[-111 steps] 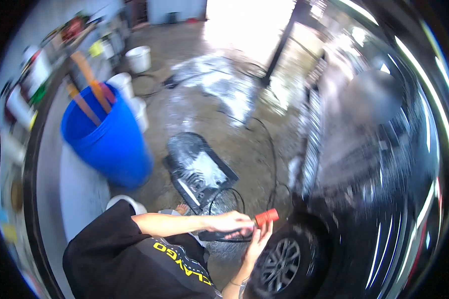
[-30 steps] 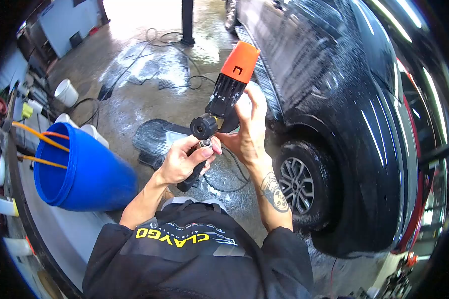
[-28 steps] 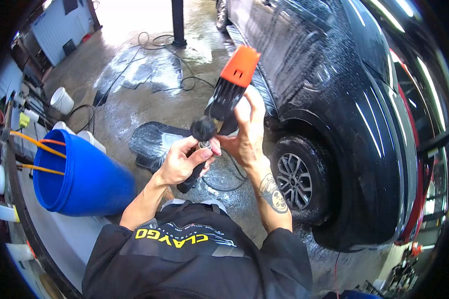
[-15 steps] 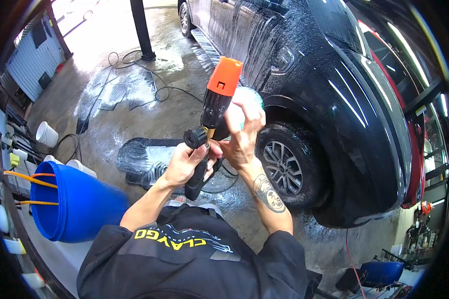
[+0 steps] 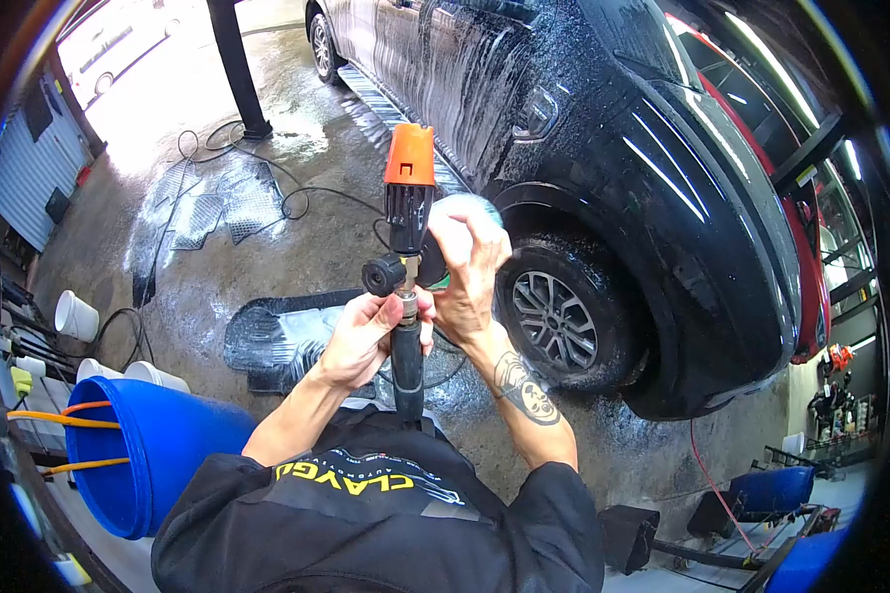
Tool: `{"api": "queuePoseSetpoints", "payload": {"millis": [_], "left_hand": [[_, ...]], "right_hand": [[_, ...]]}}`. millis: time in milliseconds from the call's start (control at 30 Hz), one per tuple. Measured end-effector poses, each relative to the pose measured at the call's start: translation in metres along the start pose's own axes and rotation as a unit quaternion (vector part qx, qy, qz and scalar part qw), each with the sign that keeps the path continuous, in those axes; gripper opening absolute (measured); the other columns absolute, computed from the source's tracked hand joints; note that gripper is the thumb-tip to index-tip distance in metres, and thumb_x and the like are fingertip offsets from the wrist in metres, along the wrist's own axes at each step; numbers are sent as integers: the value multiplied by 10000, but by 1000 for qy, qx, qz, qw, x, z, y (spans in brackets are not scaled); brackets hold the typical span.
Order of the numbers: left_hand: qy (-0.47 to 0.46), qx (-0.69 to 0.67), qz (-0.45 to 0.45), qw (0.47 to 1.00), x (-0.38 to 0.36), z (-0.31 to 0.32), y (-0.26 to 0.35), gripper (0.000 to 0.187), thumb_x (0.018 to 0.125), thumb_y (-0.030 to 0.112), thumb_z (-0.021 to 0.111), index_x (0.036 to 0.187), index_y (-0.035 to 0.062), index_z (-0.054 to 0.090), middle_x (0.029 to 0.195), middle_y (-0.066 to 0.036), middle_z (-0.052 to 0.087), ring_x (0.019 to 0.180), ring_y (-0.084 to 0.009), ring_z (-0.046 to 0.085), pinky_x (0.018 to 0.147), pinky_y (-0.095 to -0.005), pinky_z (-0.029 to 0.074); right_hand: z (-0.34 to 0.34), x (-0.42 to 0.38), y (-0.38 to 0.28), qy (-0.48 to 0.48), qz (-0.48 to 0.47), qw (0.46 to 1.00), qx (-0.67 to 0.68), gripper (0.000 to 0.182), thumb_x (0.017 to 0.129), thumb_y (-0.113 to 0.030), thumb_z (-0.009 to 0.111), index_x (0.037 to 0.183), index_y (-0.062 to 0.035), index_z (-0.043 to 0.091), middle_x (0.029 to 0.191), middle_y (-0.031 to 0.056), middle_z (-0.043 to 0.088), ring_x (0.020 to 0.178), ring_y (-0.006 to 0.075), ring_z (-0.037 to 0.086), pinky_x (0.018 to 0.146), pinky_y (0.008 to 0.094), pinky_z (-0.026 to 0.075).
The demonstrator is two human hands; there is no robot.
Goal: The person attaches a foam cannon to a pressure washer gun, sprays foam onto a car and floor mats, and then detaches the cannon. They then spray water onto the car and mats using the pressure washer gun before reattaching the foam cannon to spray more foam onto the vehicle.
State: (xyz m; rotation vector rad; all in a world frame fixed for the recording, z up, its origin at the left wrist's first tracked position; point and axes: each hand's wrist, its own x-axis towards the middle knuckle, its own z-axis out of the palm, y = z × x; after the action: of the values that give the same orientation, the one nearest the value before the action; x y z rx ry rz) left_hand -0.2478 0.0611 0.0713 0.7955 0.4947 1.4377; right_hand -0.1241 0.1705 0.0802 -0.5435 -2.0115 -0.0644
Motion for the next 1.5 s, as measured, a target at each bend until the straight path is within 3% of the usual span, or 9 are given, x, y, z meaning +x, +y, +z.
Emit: {"api": "queuePoseSetpoints", "payload": {"millis": [267,333,400,533,1033,1233,1300,1400,1500], "left_hand": [[78,-165,-41,982,30,-40,1,285,1000,281,450,1082,14,505,935,-82,533,760,-179,561,668,-344,492],[96,-209,-70,971,41,-52,-1,287,986,293,483,1086,26,510,934,-59,537,769,-166,557,684,-344,500],[105,-247,-96,958,53,-56,-8,309,980,319,499,1090,31,513,935,-50,545,766,-161,560,696,-345,506],[51,-234,-136,961,68,-49,-12,440,974,380,492,1164,-17,500,976,-103,565,877,-236,610,839,-464,530],[-61,56,-152,985,41,-52,56,477,1015,413,378,1291,54,525,1116,-71,622,1039,-146,595,824,-327,530],[-115,153,-65,979,24,-64,56,330,991,236,495,1205,4,590,1117,-120,628,1007,-166,608,760,-305,549],[-131,143,-40,980,22,-70,66,310,984,218,513,1164,-17,603,1093,-128,643,967,-159,623,741,-290,543],[27,208,56,976,18,-93,70,197,951,152,565,1014,-28,617,993,-104,660,881,-149,639,746,-277,524],[-35,493,272,825,25,-122,52,692,708,432,801,1209,22,555,1185,-141,563,1151,-260,520,1002,-393,393]], "right_hand": [[12,-46,-8,-124,197,956,181,856,705,-93,725,1444,-33,296,1484,200,284,1369,359,292,1127,432,235],[-11,-98,-11,-154,353,761,523,882,729,-184,754,1446,-1,274,1494,150,290,1410,279,235,1151,412,177],[-26,-73,-78,-257,318,818,404,930,738,-225,782,1449,25,239,1465,156,327,1389,285,260,1143,386,167],[18,-82,-92,7,485,853,194,324,841,-208,723,1019,30,595,725,78,633,635,103,551,605,279,481],[22,-51,-141,123,496,842,170,125,836,-38,688,899,48,622,644,48,613,552,86,556,533,250,459],[23,-52,-163,187,533,814,135,66,860,-44,653,853,17,628,625,14,596,533,94,555,505,244,443],[9,-60,-167,156,524,826,136,237,920,-29,523,1142,54,529,727,56,560,545,110,493,526,274,448],[-13,-62,-181,229,489,825,167,251,911,-54,513,1132,63,491,663,40,476,535,125,461,531,309,457],[-49,-67,-200,267,530,782,192,263,900,-79,530,1107,78,490,648,63,534,538,151,509,552,321,485]]}}
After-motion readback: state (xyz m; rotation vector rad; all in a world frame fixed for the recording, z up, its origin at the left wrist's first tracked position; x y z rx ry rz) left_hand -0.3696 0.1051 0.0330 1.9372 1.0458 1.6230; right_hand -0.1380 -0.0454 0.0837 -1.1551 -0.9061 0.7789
